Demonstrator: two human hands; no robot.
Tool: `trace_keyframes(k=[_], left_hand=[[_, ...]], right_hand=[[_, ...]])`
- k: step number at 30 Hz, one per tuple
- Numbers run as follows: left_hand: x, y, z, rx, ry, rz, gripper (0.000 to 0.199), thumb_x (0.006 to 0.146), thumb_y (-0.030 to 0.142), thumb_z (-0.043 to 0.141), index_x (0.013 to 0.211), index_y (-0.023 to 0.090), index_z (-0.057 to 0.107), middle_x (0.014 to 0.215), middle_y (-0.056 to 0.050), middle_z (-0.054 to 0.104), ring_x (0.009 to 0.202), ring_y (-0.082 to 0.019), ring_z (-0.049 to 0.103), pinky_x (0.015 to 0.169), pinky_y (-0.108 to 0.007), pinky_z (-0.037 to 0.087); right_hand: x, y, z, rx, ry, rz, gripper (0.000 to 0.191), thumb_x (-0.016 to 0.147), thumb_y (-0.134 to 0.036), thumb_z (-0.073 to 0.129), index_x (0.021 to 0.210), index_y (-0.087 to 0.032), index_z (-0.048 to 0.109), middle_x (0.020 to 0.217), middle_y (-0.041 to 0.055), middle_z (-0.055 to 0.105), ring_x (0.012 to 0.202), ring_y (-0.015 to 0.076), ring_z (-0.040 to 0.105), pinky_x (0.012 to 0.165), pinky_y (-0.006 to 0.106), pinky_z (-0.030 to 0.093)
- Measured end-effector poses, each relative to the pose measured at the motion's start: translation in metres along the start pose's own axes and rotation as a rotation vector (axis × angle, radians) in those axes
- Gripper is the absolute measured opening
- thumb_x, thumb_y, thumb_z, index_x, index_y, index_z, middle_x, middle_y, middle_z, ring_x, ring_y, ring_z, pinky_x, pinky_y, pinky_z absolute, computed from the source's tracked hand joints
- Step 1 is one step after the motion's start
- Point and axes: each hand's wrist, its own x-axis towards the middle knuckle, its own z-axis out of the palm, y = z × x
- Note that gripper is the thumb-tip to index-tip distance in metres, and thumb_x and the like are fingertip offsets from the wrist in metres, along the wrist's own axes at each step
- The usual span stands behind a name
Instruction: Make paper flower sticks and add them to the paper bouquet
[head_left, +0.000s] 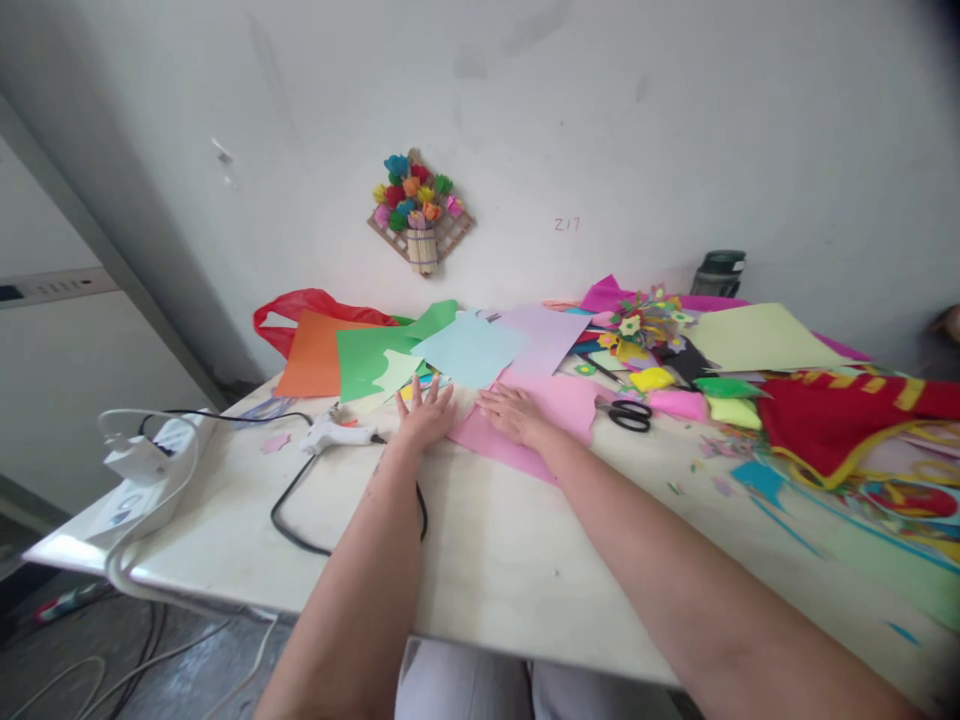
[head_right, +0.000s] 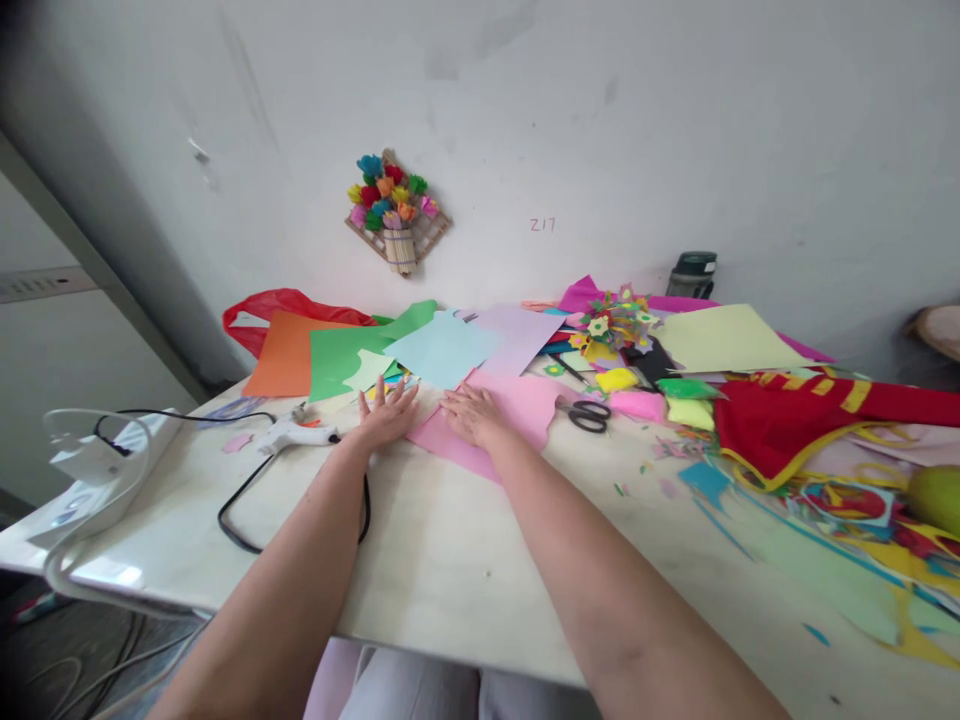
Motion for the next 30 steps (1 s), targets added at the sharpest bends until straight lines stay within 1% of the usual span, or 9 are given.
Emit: trace_keyframes(k=[2,6,9,13,17,20,22,26,30], left_hand=[[0.001,0.0,0.003,0.007,0.063,0.021,0.053,0.083,0.045,0.014,0.133,0.031,0.026,0.144,0.004,0.011,0.128,-0.029,-0.013,0.096,-0.059,-0.005],[0.002,0.003,0.002,0.014,0.112,0.068,0.051,0.082,0.045,0.024,0.128,0.03,0.037,0.143,0.002,0.019,0.129,-0.029,-0.012,0.097,-0.058,-0.007],[0.002,0.004,-0.001,-0.009,0.122,0.043,0.048,0.08,0.043,0.03,0.125,0.031,0.042,0.142,0.004,0.021,0.13,-0.028,-0.01,0.097,-0.059,-0.006],[0.002,0.006,-0.003,-0.044,0.097,0.039,0.048,0.08,0.043,0.031,0.126,0.033,0.04,0.141,0.006,0.022,0.13,-0.027,-0.008,0.097,-0.059,-0.005],[-0.001,0.013,-0.005,-0.038,0.033,0.109,0.054,0.079,0.053,0.026,0.128,0.031,0.038,0.142,0.004,0.02,0.129,-0.028,-0.01,0.096,-0.059,-0.008],[-0.004,0.018,-0.008,-0.038,-0.009,0.133,0.06,0.078,0.058,0.022,0.13,0.029,0.034,0.142,0.002,0.019,0.129,-0.029,-0.012,0.095,-0.06,-0.008],[-0.005,0.019,-0.009,-0.039,-0.02,0.139,0.06,0.078,0.057,0.023,0.132,0.03,0.029,0.143,0.002,0.018,0.129,-0.028,-0.012,0.096,-0.06,-0.007],[-0.005,0.019,-0.008,-0.034,-0.024,0.164,0.058,0.08,0.053,0.025,0.134,0.032,0.024,0.143,0.004,0.016,0.129,-0.028,-0.012,0.096,-0.06,-0.006],[-0.005,0.021,-0.006,-0.021,-0.004,0.217,0.052,0.082,0.049,0.023,0.132,0.035,0.028,0.142,0.006,0.017,0.129,-0.029,-0.01,0.095,-0.06,-0.007]], right_hand=[[-0.001,-0.002,0.0,-0.007,-0.003,0.008,0.046,0.087,-0.039,0.02,0.128,-0.027,0.039,0.138,-0.0059,0.028,0.129,0.0187,0.015,0.101,0.039,0.019],[0.0,-0.005,-0.001,-0.01,-0.058,0.017,0.049,0.087,-0.04,0.018,0.131,-0.024,0.033,0.14,-0.0033,0.023,0.129,0.0175,0.016,0.101,0.042,0.016],[-0.002,-0.008,-0.002,0.0,-0.08,0.004,0.049,0.087,-0.039,0.018,0.132,-0.024,0.032,0.14,-0.0026,0.024,0.129,0.0162,0.017,0.101,0.044,0.015],[-0.012,-0.013,-0.003,0.004,-0.056,-0.038,0.048,0.086,-0.037,0.021,0.131,-0.023,0.034,0.139,-0.0017,0.027,0.128,0.0169,0.019,0.101,0.043,0.016],[-0.021,-0.011,-0.007,0.052,-0.049,-0.08,0.046,0.085,-0.033,0.026,0.129,-0.022,0.038,0.136,-0.0013,0.034,0.126,0.0153,0.026,0.102,0.036,0.02],[-0.015,-0.002,-0.01,0.113,-0.028,-0.04,0.046,0.084,-0.027,0.029,0.129,-0.019,0.039,0.133,0.0,0.038,0.122,0.013,0.034,0.1,0.026,0.024],[-0.007,0.005,-0.012,0.101,-0.006,0.008,0.046,0.084,-0.024,0.029,0.128,-0.015,0.039,0.135,0.0023,0.034,0.122,0.0133,0.034,0.1,0.024,0.024],[0.008,0.011,-0.012,-0.007,-0.011,0.012,0.044,0.085,-0.023,0.029,0.127,-0.015,0.042,0.137,0.0018,0.032,0.125,0.0162,0.027,0.102,0.029,0.021],[0.006,0.005,-0.016,-0.082,-0.06,0.034,0.043,0.086,-0.025,0.027,0.126,-0.019,0.042,0.135,-0.0003,0.036,0.122,0.0204,0.031,0.098,0.038,0.026]])
